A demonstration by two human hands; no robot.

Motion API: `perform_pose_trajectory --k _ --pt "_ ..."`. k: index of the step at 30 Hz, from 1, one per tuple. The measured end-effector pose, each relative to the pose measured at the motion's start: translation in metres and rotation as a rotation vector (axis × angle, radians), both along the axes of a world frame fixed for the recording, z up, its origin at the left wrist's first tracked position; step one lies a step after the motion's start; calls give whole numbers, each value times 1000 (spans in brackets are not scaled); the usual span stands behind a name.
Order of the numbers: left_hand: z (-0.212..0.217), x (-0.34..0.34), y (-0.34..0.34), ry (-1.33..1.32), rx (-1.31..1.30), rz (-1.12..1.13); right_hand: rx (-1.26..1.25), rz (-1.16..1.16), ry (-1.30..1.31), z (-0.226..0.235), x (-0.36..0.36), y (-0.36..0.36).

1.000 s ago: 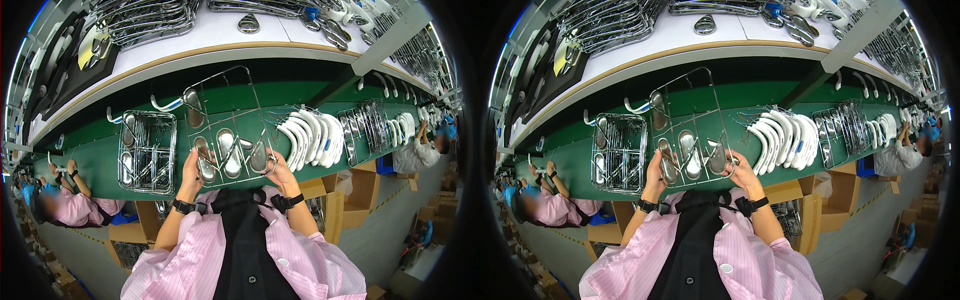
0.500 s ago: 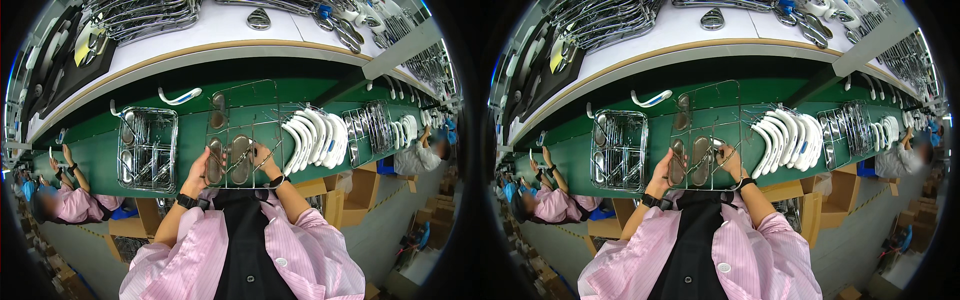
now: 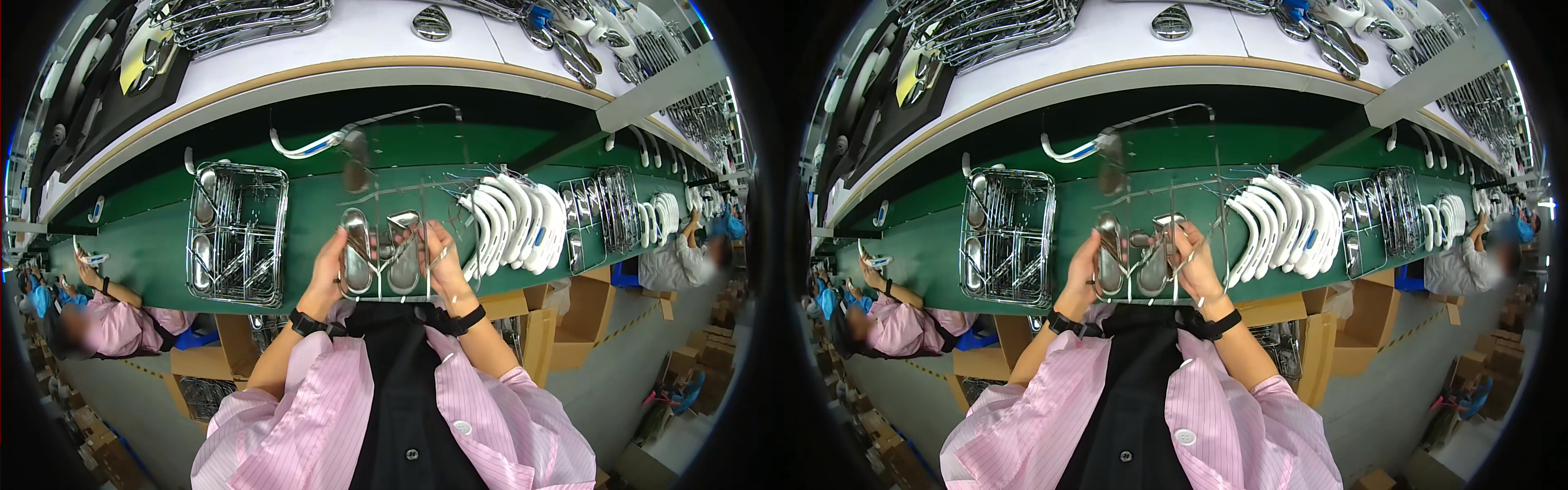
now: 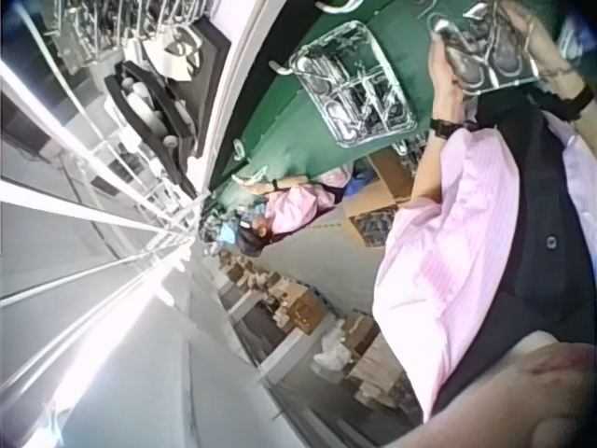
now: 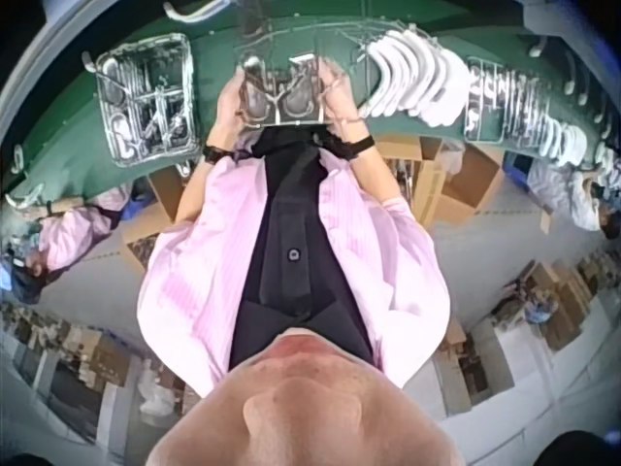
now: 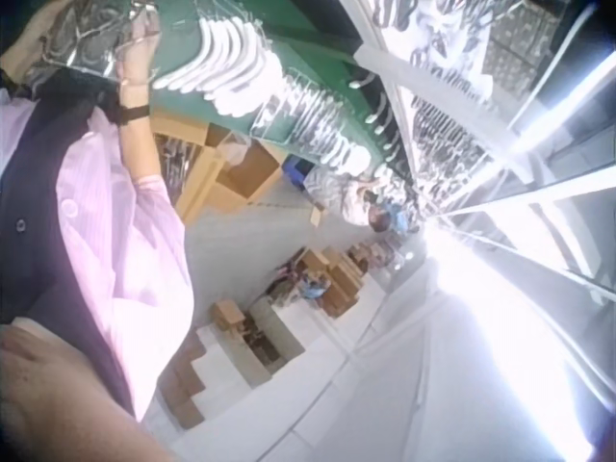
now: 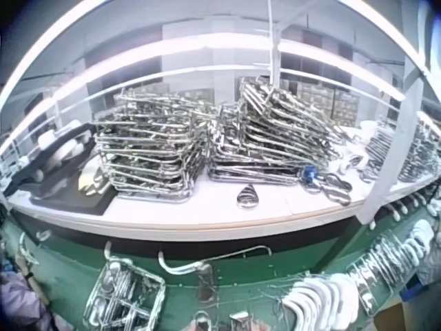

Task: Assembling plastic and metal components for an electronic device at a factory workbench.

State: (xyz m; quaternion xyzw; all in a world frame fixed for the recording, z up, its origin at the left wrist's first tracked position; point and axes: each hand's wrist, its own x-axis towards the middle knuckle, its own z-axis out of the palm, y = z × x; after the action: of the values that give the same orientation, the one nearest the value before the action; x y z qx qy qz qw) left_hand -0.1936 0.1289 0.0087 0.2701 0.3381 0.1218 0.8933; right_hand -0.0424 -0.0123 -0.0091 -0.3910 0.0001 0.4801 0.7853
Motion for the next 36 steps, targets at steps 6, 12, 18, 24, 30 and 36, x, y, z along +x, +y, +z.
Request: perform_pose_trajectory --k 6,12,18,24,30,36 --pt "-4 -8 9 21 166 139 -4 113 158 1 -7 -26" --pt "1 -8 0 10 106 94 128 307 8 0 1 -40" --pt "-1 -14 1 -32 26 164 134 243 179 11 -8 -25" --pt "4 -17 3 -120 -143 188 71 281 38 7 -14 -16" --pt "12 -40 7 -122 -170 -52 76 447 -137 -68 17 19" --pt "48 -129 97 142 345 61 -683 672 -1322 -107 24 18"
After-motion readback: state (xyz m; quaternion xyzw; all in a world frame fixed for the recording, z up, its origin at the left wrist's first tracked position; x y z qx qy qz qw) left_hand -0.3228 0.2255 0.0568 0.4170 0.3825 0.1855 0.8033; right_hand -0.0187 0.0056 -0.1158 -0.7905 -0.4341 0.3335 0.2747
